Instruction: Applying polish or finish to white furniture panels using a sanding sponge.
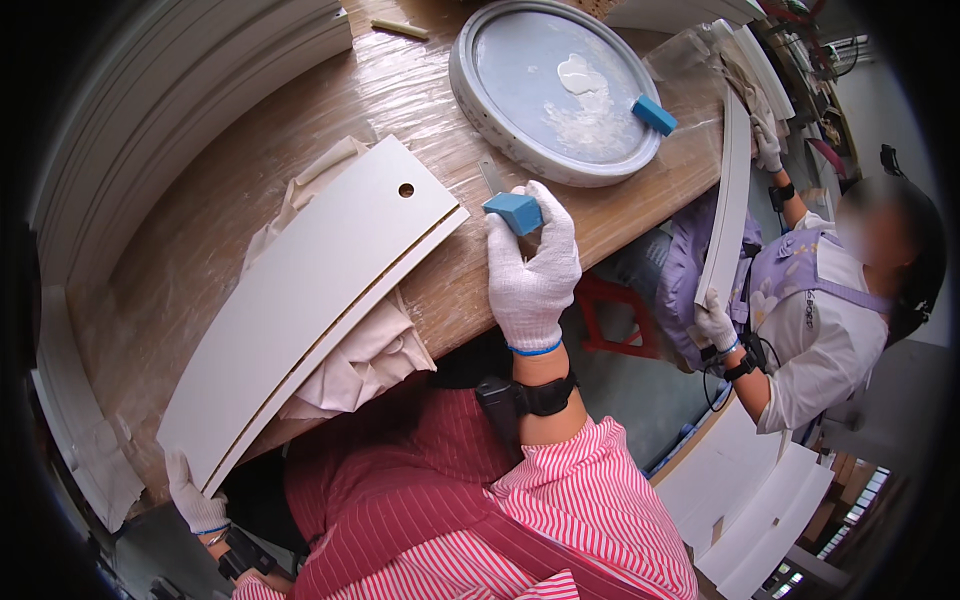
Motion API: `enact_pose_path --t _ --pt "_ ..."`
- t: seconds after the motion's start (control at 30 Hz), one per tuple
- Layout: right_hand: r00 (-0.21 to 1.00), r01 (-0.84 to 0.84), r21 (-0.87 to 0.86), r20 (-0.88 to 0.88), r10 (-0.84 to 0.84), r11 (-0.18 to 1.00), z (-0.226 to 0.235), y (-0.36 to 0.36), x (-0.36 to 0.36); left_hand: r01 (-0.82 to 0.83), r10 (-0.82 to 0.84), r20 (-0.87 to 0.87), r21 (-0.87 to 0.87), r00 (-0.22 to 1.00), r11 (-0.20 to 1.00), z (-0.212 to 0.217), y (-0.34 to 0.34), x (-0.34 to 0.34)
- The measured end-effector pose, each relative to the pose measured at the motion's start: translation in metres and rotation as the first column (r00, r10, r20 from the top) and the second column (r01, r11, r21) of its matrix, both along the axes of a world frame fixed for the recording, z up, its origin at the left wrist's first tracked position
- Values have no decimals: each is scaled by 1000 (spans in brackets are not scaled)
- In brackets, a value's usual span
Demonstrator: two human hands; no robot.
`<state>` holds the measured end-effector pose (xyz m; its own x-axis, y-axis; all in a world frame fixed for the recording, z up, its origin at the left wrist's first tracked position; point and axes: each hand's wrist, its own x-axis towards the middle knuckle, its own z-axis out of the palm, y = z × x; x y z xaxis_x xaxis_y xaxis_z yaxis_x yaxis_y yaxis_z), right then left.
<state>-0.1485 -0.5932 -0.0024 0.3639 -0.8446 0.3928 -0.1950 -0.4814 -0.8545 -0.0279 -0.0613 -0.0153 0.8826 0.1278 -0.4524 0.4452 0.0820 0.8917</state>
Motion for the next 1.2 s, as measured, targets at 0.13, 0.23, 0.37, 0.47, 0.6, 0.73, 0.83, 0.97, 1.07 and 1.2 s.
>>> enact_pose_path --t 0.13,0.23,0.37,0.47,0.6,0.73,0.83,0.97,1.07,1.2 --pt "1000 -13 -160 5 14 987 1 0 1 38 -36 33 -60 999 997 3 -5 -1" --pt "982 -129 -362 -175 68 923 5 0 1 57 -52 52 -106 997 993 6 -12 -2" --pt "995 -12 -391 -96 -28 920 8 -1 3 26 -25 5 -63 1000 998 10 -15 -1" --pt "977 -196 -453 -165 134 870 9 -2 6 9 -8 10 -88 1000 996 12 -17 -2" --pt "1000 -14 -142 4 14 990 5 2 6 3 -5 -11 -160 1000 987 15 -24 -2" --pt "987 -157 -264 -82 140 952 -3 28 0 15 -15 2 -171 1000 985 19 -32 -2" --pt "960 -271 -293 -160 232 917 -6 61 -2 -13 14 1 -161 1000 987 22 -34 -3" --pt "897 -439 -313 -205 392 842 0 111 -2 6 -2 20 -210 1000 978 24 -36 -2" --pt "832 -553 -356 -270 484 753 7 148 0 -18 21 11 -262 1000 965 25 -35 -4" --pt "716 -695 -382 -296 632 609 12 198 8 -57 57 -10 -336 998 940 23 -28 -5"
